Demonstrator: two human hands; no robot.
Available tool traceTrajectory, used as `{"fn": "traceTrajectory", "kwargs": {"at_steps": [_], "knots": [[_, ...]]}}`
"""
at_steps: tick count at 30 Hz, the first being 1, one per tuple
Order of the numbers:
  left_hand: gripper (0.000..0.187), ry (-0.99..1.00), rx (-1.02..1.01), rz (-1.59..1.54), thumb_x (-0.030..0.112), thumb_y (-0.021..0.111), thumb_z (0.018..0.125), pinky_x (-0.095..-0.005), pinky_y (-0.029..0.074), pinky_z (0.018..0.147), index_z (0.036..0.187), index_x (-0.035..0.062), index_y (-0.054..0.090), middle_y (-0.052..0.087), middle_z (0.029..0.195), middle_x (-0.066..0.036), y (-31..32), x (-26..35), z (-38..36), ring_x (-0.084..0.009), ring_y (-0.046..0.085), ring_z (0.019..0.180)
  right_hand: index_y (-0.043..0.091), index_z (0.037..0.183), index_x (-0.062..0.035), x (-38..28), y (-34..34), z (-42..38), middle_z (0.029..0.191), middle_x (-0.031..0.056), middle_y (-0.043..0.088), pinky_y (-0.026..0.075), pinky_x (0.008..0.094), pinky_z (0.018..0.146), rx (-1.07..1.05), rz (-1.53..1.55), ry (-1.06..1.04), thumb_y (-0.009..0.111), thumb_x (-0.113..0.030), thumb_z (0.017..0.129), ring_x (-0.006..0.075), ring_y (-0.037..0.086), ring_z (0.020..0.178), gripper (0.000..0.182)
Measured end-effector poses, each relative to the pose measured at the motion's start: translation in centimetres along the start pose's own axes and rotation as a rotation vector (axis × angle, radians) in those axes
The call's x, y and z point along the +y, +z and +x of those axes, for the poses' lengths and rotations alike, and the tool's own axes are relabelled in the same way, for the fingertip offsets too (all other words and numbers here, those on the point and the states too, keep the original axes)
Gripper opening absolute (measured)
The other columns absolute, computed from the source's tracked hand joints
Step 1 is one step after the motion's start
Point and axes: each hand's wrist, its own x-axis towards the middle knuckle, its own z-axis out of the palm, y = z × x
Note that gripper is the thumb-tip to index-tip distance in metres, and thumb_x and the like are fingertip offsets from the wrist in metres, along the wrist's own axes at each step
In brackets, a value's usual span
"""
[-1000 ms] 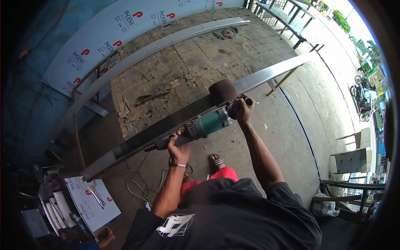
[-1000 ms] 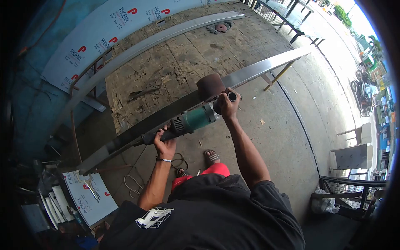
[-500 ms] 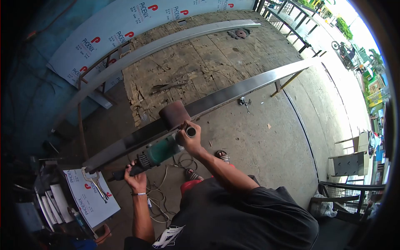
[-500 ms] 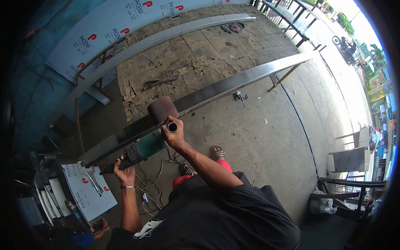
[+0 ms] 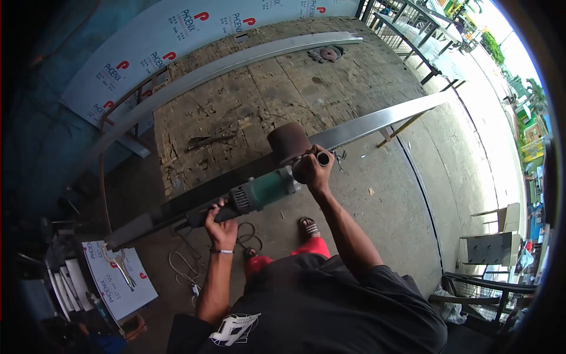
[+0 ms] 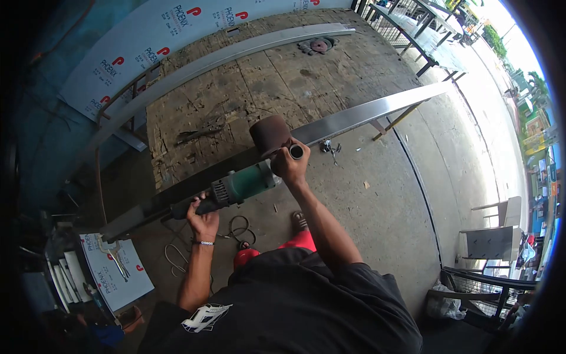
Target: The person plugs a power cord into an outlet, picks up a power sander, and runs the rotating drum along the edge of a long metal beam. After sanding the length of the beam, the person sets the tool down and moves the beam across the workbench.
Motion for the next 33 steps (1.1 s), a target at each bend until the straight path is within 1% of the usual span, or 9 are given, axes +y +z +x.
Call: {"fn": "traceTrajectory", "kwargs": {"at_steps": [5,7,9,14,16,23,28,31,33], "knots": [[0.012,-0.086,0.120,0.032,0.007,0.057,0.075,-0.0400,0.044,0.098,0.086,0.0131,0.056,0.059,0.096,-0.003,6.7,-13.8,1.5,-0.0227,0.055,0.105,0.044,0.063,-0.0040,-3.2,-12.6,7.7,0.054,0.0018,0.045,0.032,0.0235,0.039,0.087,-0.008,0.017,0.052,-0.004,0.081,0.0070,0.040,0.043,0.020],[0.013,-0.141,-0.057,-0.016,0.007,0.057,0.076,-0.0391,0.045,0.097,0.087,0.0130,0.056,0.059,0.097,-0.003,8.8,-18.7,2.0,-0.0225,0.055,0.106,0.043,0.065,-0.0057,-4.5,-17.3,10.1,0.054,0.0025,0.046,0.031,0.0234,0.038,0.046,-0.034,-0.015,0.051,-0.007,0.083,0.0076,0.040,0.042,0.020],[0.013,-0.155,-0.054,-0.034,0.007,0.057,0.076,-0.0389,0.044,0.097,0.087,0.0126,0.055,0.059,0.097,-0.003,10.2,-22.8,2.1,-0.0224,0.055,0.106,0.038,0.065,-0.0080,-4.8,-21.5,12.2,0.052,0.0014,0.041,0.028,0.0243,0.036,0.040,-0.019,-0.033,0.049,-0.008,0.085,0.0078,0.036,0.040,0.023],[0.010,-0.184,-0.037,-0.105,0.006,0.056,0.078,-0.0394,0.039,0.100,0.088,0.0088,0.053,0.056,0.097,-0.006,12.2,-26.7,2.8,-0.0239,0.053,0.102,0.039,0.060,-0.0070,-5.8,-24.6,14.9,0.049,0.0010,0.041,0.028,0.0235,0.037,0.060,0.032,0.008,0.049,-0.008,0.085,0.0075,0.036,0.040,0.027],[0.011,-0.168,-0.119,-0.115,0.006,0.057,0.077,-0.0385,0.043,0.099,0.087,0.0109,0.055,0.058,0.095,-0.005,11.2,-25.7,3.3,-0.0228,0.056,0.104,0.037,0.060,-0.0080,-5.0,-23.6,14.5,0.049,0.0015,0.041,0.028,0.0238,0.037,0.061,0.000,-0.029,0.048,-0.008,0.086,0.0075,0.036,0.039,0.028],[0.012,-0.090,-0.007,-0.153,0.006,0.058,0.076,-0.0413,0.039,0.102,0.087,0.0105,0.054,0.055,0.094,-0.006,5.6,-15.0,0.8,-0.0247,0.054,0.103,0.045,0.059,-0.0030,-2.6,-13.5,6.9,0.054,0.0022,0.046,0.031,0.0238,0.045,0.036,0.010,-0.002,0.054,-0.005,0.076,0.0083,0.040,0.046,0.019],[0.010,0.005,-0.001,-0.146,0.005,0.059,0.075,-0.0438,0.039,0.103,0.084,0.0107,0.056,0.056,0.097,-0.006,0.3,-5.5,-3.0,-0.0248,0.052,0.107,0.044,0.063,-0.0027,-1.6,-4.1,0.4,0.062,-0.0018,0.045,0.035,0.0253,0.055,-0.104,-0.172,-0.004,0.066,-0.035,0.077,0.0081,0.041,0.059,0.041],[0.011,0.077,0.029,-0.161,0.004,0.057,0.077,-0.0444,0.039,0.103,0.086,0.0094,0.055,0.053,0.095,-0.007,-2.4,-0.7,-4.6,-0.0265,0.052,0.106,0.043,0.067,-0.0035,-2.6,1.3,-2.8,0.061,-0.0002,0.047,0.036,0.0226,0.043,-0.194,0.092,0.128,0.061,-0.007,0.082,0.0053,0.042,0.051,0.024],[0.011,0.093,0.067,-0.151,0.004,0.057,0.077,-0.0445,0.039,0.103,0.087,0.0094,0.055,0.052,0.095,-0.007,-3.7,2.0,-5.3,-0.0259,0.051,0.105,0.043,0.068,-0.0038,-1.8,2.7,-4.3,0.061,0.0006,0.047,0.036,0.0229,0.045,-0.208,0.050,0.163,0.059,-0.010,0.083,0.0058,0.043,0.052,0.023]]}}
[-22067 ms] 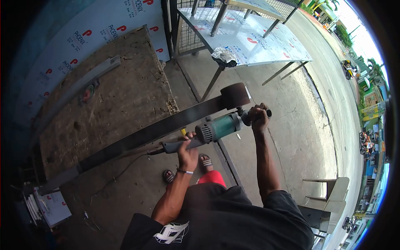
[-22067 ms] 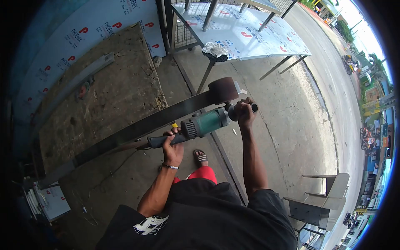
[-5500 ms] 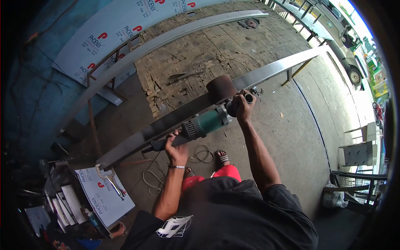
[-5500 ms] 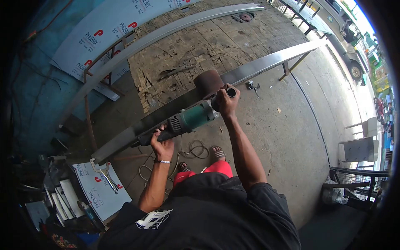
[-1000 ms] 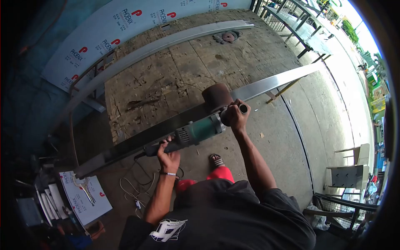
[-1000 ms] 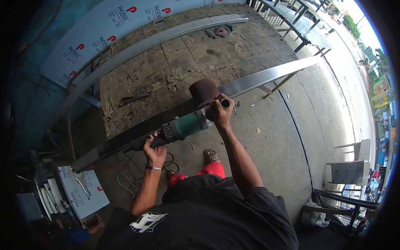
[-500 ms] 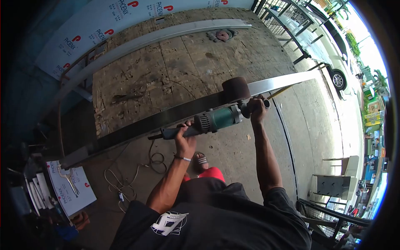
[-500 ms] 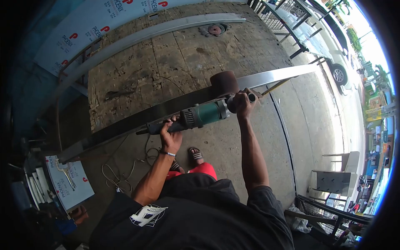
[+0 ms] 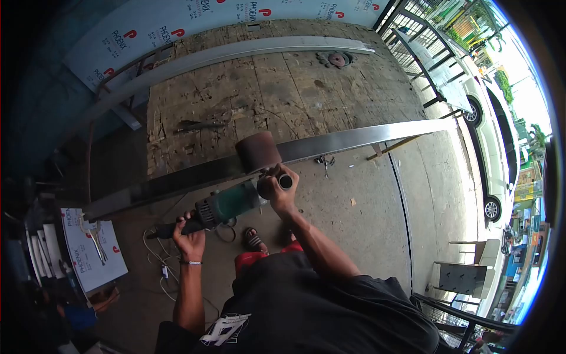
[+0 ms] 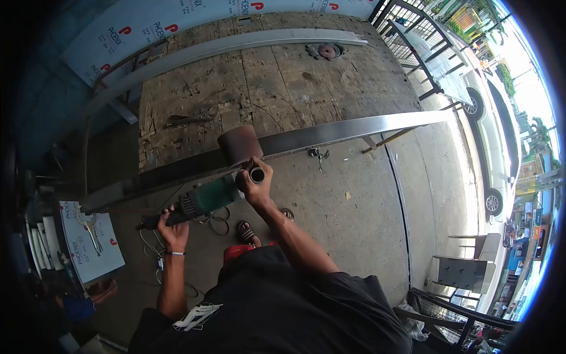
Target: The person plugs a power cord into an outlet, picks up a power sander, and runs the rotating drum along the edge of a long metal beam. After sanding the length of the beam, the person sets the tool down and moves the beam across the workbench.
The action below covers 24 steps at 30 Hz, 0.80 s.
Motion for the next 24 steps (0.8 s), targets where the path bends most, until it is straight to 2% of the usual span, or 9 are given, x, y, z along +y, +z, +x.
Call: {"fn": "traceTrajectory", "kwargs": {"at_steps": [4,8,11,13,15,17,21,23,24], "knots": [[0.012,0.002,0.014,-0.004,0.004,0.057,0.077,-0.0443,0.040,0.102,0.087,0.0094,0.055,0.052,0.095,-0.007,1.5,0.7,-0.2,-0.0248,0.051,0.105,0.042,0.067,-0.0036,0.0,0.0,-0.6,0.062,0.0004,0.047,0.036,0.0235,0.050,-0.010,-0.067,-0.078,0.061,-0.015,0.081,0.0060,0.042,0.057,0.026],[0.014,-0.042,-0.023,-0.002,0.004,0.058,0.076,-0.0431,0.039,0.103,0.088,0.0089,0.054,0.052,0.095,-0.007,3.0,-4.6,0.8,-0.0262,0.052,0.104,0.042,0.068,-0.0034,0.0,-5.0,1.4,0.062,-0.0008,0.045,0.035,0.0235,0.050,0.033,-0.012,-0.074,0.064,-0.022,0.081,0.0063,0.041,0.057,0.032],[0.010,-0.092,-0.074,0.019,0.006,0.058,0.077,-0.0443,0.039,0.103,0.085,0.0096,0.055,0.054,0.095,-0.006,4.0,-11.6,2.3,-0.0243,0.053,0.105,0.043,0.066,-0.0036,-2.4,-10.7,4.7,0.063,-0.0016,0.044,0.036,0.0236,0.053,0.134,-0.163,-0.180,0.064,-0.026,0.080,0.0070,0.041,0.059,0.034],[0.010,-0.127,-0.108,0.005,0.005,0.058,0.077,-0.0441,0.039,0.102,0.085,0.0099,0.055,0.054,0.095,-0.006,5.7,-17.1,3.5,-0.0243,0.053,0.105,0.043,0.064,-0.0031,-3.7,-16.2,6.8,0.062,-0.0010,0.045,0.036,0.0240,0.055,0.170,-0.215,-0.186,0.063,-0.022,0.078,0.0074,0.041,0.060,0.031],[0.010,-0.183,-0.147,-0.007,0.005,0.057,0.077,-0.0436,0.040,0.102,0.085,0.0104,0.055,0.055,0.095,-0.006,7.9,-23.2,4.6,-0.0242,0.053,0.104,0.044,0.060,-0.0020,-4.7,-22.1,9.2,0.056,0.0029,0.047,0.032,0.0248,0.045,0.232,-0.184,-0.268,0.055,-0.007,0.077,0.0093,0.041,0.047,0.021],[0.011,-0.239,-0.131,-0.016,0.005,0.057,0.077,-0.0427,0.040,0.101,0.086,0.0108,0.055,0.054,0.095,-0.006,10.3,-29.4,5.1,-0.0243,0.053,0.104,0.043,0.060,-0.0035,-7.0,-28.1,11.4,0.053,0.0035,0.047,0.031,0.0241,0.043,0.253,-0.258,-0.241,0.052,-0.005,0.078,0.0091,0.040,0.044,0.021],[0.011,-0.295,-0.175,-0.044,0.004,0.057,0.078,-0.0405,0.040,0.100,0.087,0.0099,0.055,0.055,0.095,-0.007,13.4,-41.6,5.6,-0.0247,0.053,0.102,0.043,0.065,-0.0056,-9.8,-39.8,15.5,0.053,0.0024,0.043,0.030,0.0234,0.041,0.233,-0.146,-0.280,0.046,-0.005,0.084,0.0080,0.036,0.043,0.019],[0.011,-0.296,-0.174,-0.049,0.004,0.056,0.078,-0.0401,0.040,0.100,0.087,0.0096,0.055,0.055,0.095,-0.007,14.5,-46.3,5.7,-0.0249,0.053,0.101,0.043,0.064,-0.0059,-11.5,-43.8,16.9,0.053,0.0029,0.047,0.031,0.0227,0.039,0.287,-0.110,-0.240,0.050,-0.005,0.084,0.0072,0.039,0.042,0.021],[0.011,-0.296,-0.182,-0.040,0.004,0.056,0.078,-0.0402,0.040,0.099,0.087,0.0093,0.054,0.054,0.095,-0.007,15.0,-48.0,5.7,-0.0253,0.053,0.101,0.039,0.065,-0.0085,-12.5,-44.8,17.5,0.051,0.0016,0.043,0.029,0.0233,0.038,0.219,-0.104,-0.236,0.047,-0.005,0.086,0.0072,0.036,0.040,0.023]]}}
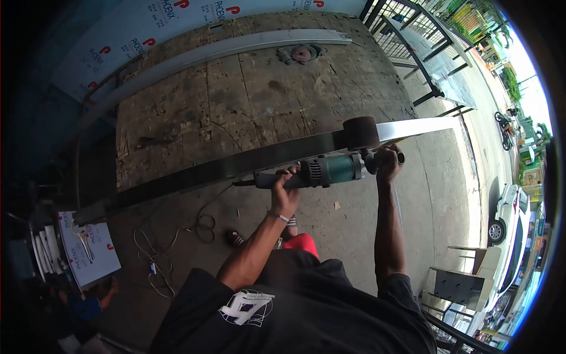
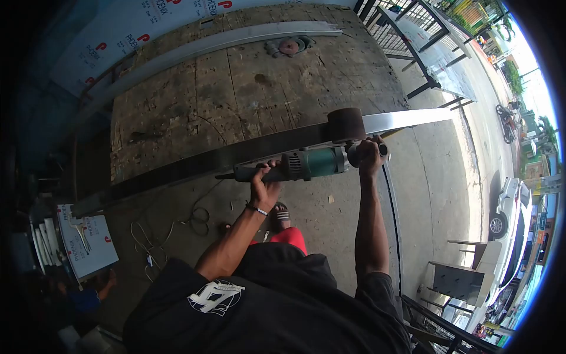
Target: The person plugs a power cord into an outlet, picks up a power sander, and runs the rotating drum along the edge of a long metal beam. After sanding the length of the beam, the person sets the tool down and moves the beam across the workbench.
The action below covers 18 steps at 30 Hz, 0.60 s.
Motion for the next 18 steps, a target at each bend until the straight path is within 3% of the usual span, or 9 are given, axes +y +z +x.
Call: {"fn": "traceTrajectory", "kwargs": {"at_steps": [3,6,10,11,12,15,16,18], "knots": [[0.011,-0.015,0.018,0.029,0.003,0.056,0.078,-0.0404,0.040,0.098,0.087,0.0087,0.054,0.054,0.096,-0.007,0.1,-1.7,0.5,-0.0263,0.053,0.100,0.034,0.066,-0.0109,-0.8,-1.2,0.9,0.051,-0.0007,0.038,0.026,0.0229,0.037,0.011,0.095,0.027,0.045,-0.004,0.087,0.0063,0.032,0.041,0.025],[0.011,-0.002,0.019,-0.019,0.003,0.056,0.078,-0.0411,0.039,0.101,0.087,0.0088,0.054,0.054,0.094,-0.007,0.1,0.3,-0.5,-0.0259,0.053,0.100,0.037,0.066,-0.0100,-0.1,-0.2,-0.7,0.055,0.0000,0.040,0.028,0.0245,0.040,0.005,-0.020,0.044,0.043,-0.006,0.088,0.0073,0.033,0.043,0.023],[0.012,0.046,0.066,-0.003,0.003,0.056,0.077,-0.0445,0.039,0.103,0.087,0.0087,0.056,0.053,0.094,-0.008,-1.7,7.6,-4.0,-0.0268,0.051,0.104,0.038,0.060,-0.0058,0.4,6.8,-5.7,0.057,0.0009,0.040,0.029,0.0239,0.043,-0.004,0.002,-0.014,0.055,-0.006,0.078,0.0084,0.036,0.046,0.025],[0.012,0.083,0.086,0.004,0.004,0.057,0.076,-0.0439,0.038,0.104,0.087,0.0085,0.056,0.053,0.094,-0.008,-2.6,9.8,-4.9,-0.0264,0.050,0.104,0.039,0.063,-0.0055,0.7,8.7,-7.1,0.061,-0.0028,0.042,0.033,0.0220,0.051,-0.012,-0.064,-0.038,0.062,-0.018,0.081,0.0053,0.039,0.056,0.032],[0.012,0.111,0.114,0.004,0.005,0.057,0.075,-0.0434,0.038,0.104,0.086,0.0085,0.056,0.053,0.094,-0.008,-3.3,12.3,-6.1,-0.0263,0.050,0.105,0.038,0.063,-0.0051,0.3,11.2,-8.7,0.062,-0.0023,0.042,0.034,0.0224,0.052,-0.014,-0.096,0.008,0.064,-0.020,0.081,0.0052,0.038,0.058,0.035],[0.011,0.177,0.141,0.040,0.006,0.057,0.076,-0.0430,0.038,0.104,0.087,0.0090,0.058,0.055,0.096,-0.008,-4.4,19.5,-10.7,-0.0251,0.051,0.107,0.042,0.065,-0.0051,-0.2,18.3,-13.1,0.058,-0.0013,0.046,0.033,0.0230,0.041,-0.100,0.080,0.080,0.062,-0.016,0.083,0.0056,0.041,0.047,0.030],[0.011,0.241,0.246,0.045,0.007,0.056,0.077,-0.0429,0.038,0.104,0.087,0.0096,0.058,0.055,0.097,-0.007,-4.4,21.6,-12.2,-0.0246,0.051,0.107,0.043,0.066,-0.0032,1.5,19.6,-14.8,0.057,0.0015,0.046,0.036,0.0252,0.045,-0.143,0.034,0.105,0.063,-0.013,0.079,0.0078,0.043,0.049,0.026],[0.013,0.288,0.240,0.100,0.009,0.058,0.076,-0.0419,0.037,0.104,0.088,0.0105,0.057,0.054,0.098,-0.006,-5.5,26.0,-14.9,-0.0242,0.051,0.107,0.043,0.068,-0.0012,2.0,23.0,-17.2,0.057,0.0052,0.044,0.038,0.0283,0.051,-0.199,-0.102,0.047,0.063,-0.009,0.075,0.0110,0.045,0.052,0.022]]}}
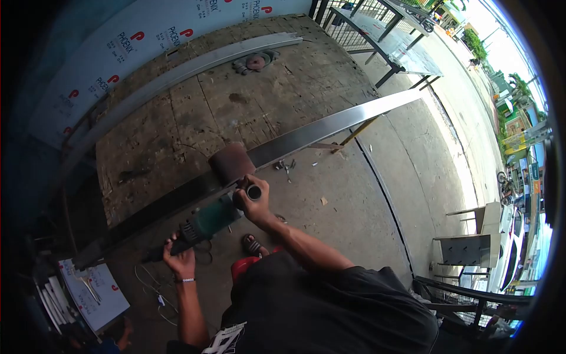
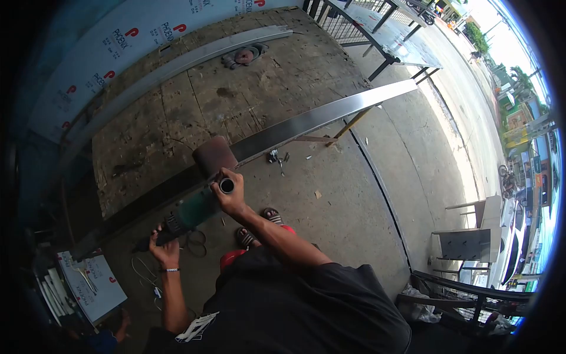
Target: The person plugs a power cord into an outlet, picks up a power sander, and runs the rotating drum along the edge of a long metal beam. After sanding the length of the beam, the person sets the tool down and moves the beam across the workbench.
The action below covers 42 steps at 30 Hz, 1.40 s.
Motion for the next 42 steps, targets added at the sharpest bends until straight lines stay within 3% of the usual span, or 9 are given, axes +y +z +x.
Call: {"fn": "traceTrajectory", "kwargs": {"at_steps": [3,9,11,21,27,32,35,37,42], "knots": [[0.015,0.102,0.126,0.068,0.011,0.059,0.076,-0.0425,0.039,0.103,0.090,0.0126,0.056,0.056,0.097,-0.005,-0.6,5.0,-1.7,-0.0225,0.053,0.105,0.044,0.068,-0.0009,0.0,4.1,-2.8,0.059,0.0077,0.045,0.038,0.0303,0.054,-0.060,0.084,0.167,0.063,-0.008,0.072,0.0143,0.045,0.055,0.021],[0.014,0.073,-0.086,0.096,0.011,0.059,0.077,-0.0418,0.039,0.102,0.090,0.0124,0.057,0.057,0.098,-0.005,-1.3,5.5,-2.1,-0.0220,0.053,0.104,0.044,0.068,-0.0010,0.2,4.0,-3.5,0.059,0.0077,0.047,0.039,0.0301,0.055,-0.071,0.152,0.172,0.063,-0.009,0.072,0.0149,0.047,0.055,0.021],[0.013,0.039,-0.041,0.060,0.011,0.059,0.077,-0.0419,0.039,0.102,0.089,0.0122,0.057,0.057,0.097,-0.005,0.2,2.1,-1.9,-0.0223,0.053,0.104,0.044,0.067,-0.0021,0.1,1.3,-1.7,0.061,0.0019,0.049,0.040,0.0248,0.053,-0.062,0.135,0.160,0.058,-0.011,0.079,0.0073,0.046,0.059,0.021],[0.013,-0.165,-0.084,-0.021,0.007,0.058,0.072,-0.0431,0.038,0.105,0.084,0.0116,0.054,0.056,0.094,-0.006,11.0,-23.9,3.4,-0.0257,0.054,0.104,0.040,0.062,-0.0057,-0.1,-22.6,11.7,0.061,-0.0040,0.042,0.035,0.0236,0.051,0.181,0.118,0.042,0.060,-0.007,0.074,0.0046,0.038,0.057,0.023],[0.011,-0.289,-0.124,0.017,0.007,0.058,0.074,-0.0426,0.042,0.101,0.083,0.0119,0.055,0.057,0.094,-0.005,17.4,-39.4,4.0,-0.0246,0.055,0.105,0.039,0.059,-0.0065,-0.7,-38.1,17.9,0.055,-0.0010,0.042,0.031,0.0236,0.044,0.252,0.042,-0.025,0.057,-0.009,0.075,0.0065,0.037,0.047,0.024],[0.011,-0.298,-0.269,0.015,0.006,0.055,0.076,-0.0410,0.041,0.100,0.085,0.0121,0.055,0.055,0.094,-0.005,20.3,-47.5,3.7,-0.0238,0.053,0.104,0.042,0.060,-0.0068,-0.9,-46.1,20.7,0.053,0.0010,0.045,0.030,0.0233,0.039,0.281,0.021,-0.037,0.056,-0.012,0.080,0.0073,0.039,0.042,0.025],[0.012,-0.286,-0.278,0.016,0.007,0.054,0.078,-0.0408,0.040,0.100,0.089,0.0119,0.054,0.055,0.095,-0.005,20.5,-48.0,3.9,-0.0239,0.051,0.104,0.043,0.061,-0.0068,-1.4,-46.5,20.9,0.052,0.0019,0.046,0.031,0.0224,0.038,0.284,0.009,-0.002,0.055,-0.015,0.082,0.0074,0.041,0.041,0.026],[0.012,-0.302,-0.241,0.011,0.006,0.055,0.077,-0.0422,0.039,0.101,0.088,0.0117,0.054,0.054,0.094,-0.006,19.4,-46.4,4.0,-0.0248,0.051,0.105,0.046,0.061,-0.0036,-1.5,-44.8,19.8,0.055,-0.0007,0.045,0.030,0.0224,0.041,0.312,0.079,0.016,0.056,-0.006,0.078,0.0060,0.038,0.044,0.020],[0.012,-0.260,-0.168,-0.074,0.005,0.057,0.076,-0.0459,0.038,0.104,0.086,0.0101,0.055,0.052,0.094,-0.007,15.1,-38.4,3.2,-0.0272,0.051,0.105,0.038,0.063,-0.0071,-0.9,-36.8,16.1,0.058,-0.0030,0.040,0.033,0.0236,0.050,0.199,0.052,-0.010,0.061,-0.017,0.079,0.0062,0.036,0.054,0.030]]}}
